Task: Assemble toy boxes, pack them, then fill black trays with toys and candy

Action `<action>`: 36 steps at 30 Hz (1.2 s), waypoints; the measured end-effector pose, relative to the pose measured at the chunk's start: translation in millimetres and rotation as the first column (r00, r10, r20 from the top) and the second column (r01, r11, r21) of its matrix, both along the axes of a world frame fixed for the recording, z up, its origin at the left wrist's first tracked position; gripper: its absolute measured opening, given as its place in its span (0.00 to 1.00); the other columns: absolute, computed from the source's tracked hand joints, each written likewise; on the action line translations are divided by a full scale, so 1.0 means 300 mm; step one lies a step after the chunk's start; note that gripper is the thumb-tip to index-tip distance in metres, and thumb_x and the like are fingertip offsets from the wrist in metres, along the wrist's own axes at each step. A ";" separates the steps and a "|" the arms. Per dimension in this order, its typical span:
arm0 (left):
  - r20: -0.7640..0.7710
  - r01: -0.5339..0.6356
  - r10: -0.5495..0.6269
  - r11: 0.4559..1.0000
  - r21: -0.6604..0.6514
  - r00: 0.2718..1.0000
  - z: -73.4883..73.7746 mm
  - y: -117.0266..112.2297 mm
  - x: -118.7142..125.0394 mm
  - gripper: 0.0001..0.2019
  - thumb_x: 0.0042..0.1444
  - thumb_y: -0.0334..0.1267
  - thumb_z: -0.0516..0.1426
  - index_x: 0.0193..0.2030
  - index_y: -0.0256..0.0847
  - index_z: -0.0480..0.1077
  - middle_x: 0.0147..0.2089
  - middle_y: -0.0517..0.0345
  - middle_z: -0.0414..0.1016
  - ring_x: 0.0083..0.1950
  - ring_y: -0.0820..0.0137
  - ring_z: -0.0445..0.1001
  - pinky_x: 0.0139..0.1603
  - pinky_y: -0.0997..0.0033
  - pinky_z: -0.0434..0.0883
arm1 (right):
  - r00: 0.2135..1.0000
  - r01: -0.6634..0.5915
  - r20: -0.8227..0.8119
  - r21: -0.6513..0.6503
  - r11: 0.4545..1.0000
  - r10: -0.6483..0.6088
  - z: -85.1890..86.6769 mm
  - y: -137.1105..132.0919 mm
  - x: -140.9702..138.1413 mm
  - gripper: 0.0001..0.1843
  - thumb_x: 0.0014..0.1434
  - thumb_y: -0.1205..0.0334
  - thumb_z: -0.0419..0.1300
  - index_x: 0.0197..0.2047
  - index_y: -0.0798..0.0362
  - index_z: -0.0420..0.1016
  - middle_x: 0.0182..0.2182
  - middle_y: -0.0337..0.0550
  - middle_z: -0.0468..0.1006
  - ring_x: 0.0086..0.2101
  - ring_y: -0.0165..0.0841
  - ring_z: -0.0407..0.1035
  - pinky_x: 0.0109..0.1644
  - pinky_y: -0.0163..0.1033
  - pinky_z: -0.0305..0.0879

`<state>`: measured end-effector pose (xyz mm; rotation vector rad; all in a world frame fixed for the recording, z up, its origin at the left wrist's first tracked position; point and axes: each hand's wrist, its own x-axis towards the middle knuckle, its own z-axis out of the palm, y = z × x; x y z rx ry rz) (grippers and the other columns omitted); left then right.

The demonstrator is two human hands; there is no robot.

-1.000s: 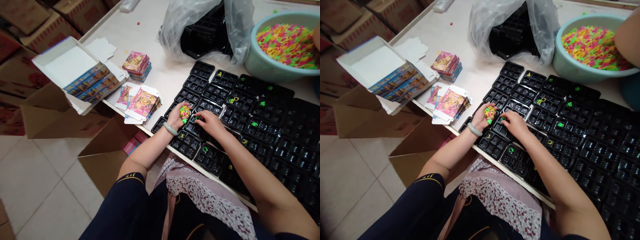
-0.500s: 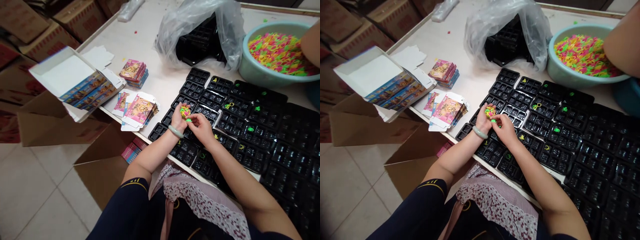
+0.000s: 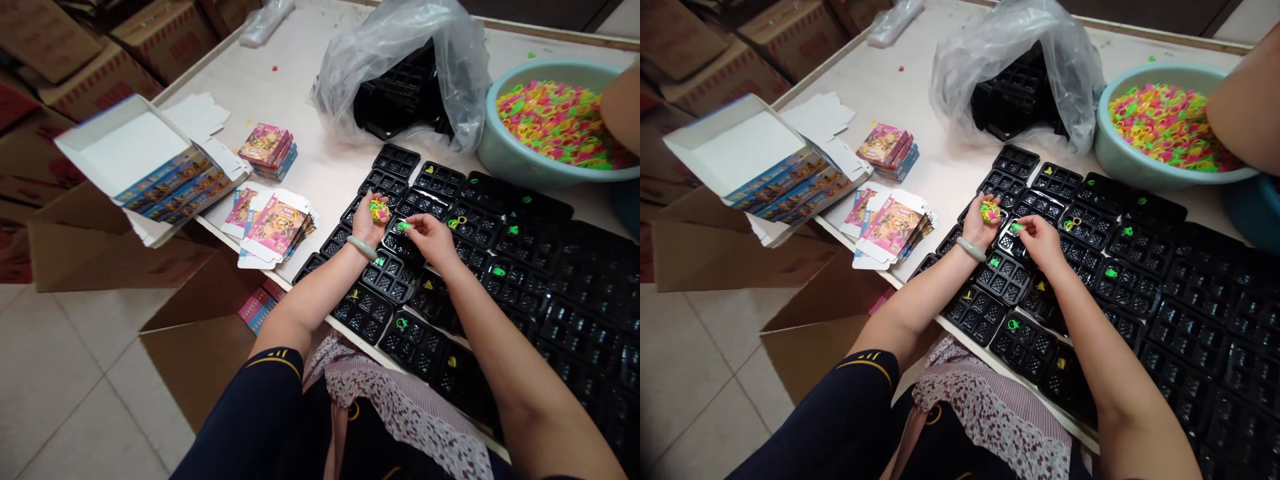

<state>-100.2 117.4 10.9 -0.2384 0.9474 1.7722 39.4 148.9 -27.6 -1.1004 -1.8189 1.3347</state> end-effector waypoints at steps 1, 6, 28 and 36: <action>-0.017 0.012 -0.011 1.000 0.003 1.000 0.002 0.006 -0.007 0.11 0.63 0.41 0.53 0.35 0.35 0.67 0.28 0.58 0.69 0.20 0.81 0.60 0.18 0.81 0.51 | 0.996 -0.025 0.084 0.063 0.998 0.020 -0.003 0.021 0.003 0.10 0.50 0.56 0.63 0.36 0.51 0.75 0.30 0.41 0.77 0.30 0.34 0.69 0.41 0.46 0.69; -0.082 0.089 -0.088 0.996 0.009 0.993 0.000 0.002 -0.047 0.12 0.61 0.44 0.56 0.33 0.36 0.67 0.27 0.58 0.70 0.20 0.82 0.62 0.16 0.82 0.52 | 0.980 -0.087 0.188 0.100 0.991 0.067 -0.028 0.087 0.020 0.09 0.52 0.61 0.59 0.37 0.51 0.77 0.32 0.43 0.80 0.31 0.35 0.71 0.41 0.45 0.69; -0.123 0.308 -0.317 0.947 -0.089 0.940 0.002 0.050 -0.077 0.13 0.63 0.39 0.52 0.30 0.34 0.68 0.24 0.57 0.69 0.17 0.81 0.62 0.13 0.83 0.51 | 0.959 -0.277 0.145 0.284 0.918 0.244 0.112 0.149 -0.059 0.07 0.57 0.59 0.61 0.39 0.48 0.78 0.36 0.41 0.76 0.34 0.35 0.69 0.42 0.43 0.66; -0.148 0.240 -0.247 0.969 -0.063 0.958 0.025 0.045 -0.136 0.11 0.61 0.40 0.55 0.31 0.35 0.69 0.26 0.57 0.70 0.19 0.82 0.61 0.14 0.83 0.51 | 0.874 -0.413 0.413 0.360 0.837 0.254 0.106 0.173 -0.043 0.04 0.58 0.62 0.62 0.37 0.48 0.79 0.36 0.43 0.75 0.37 0.37 0.69 0.40 0.43 0.63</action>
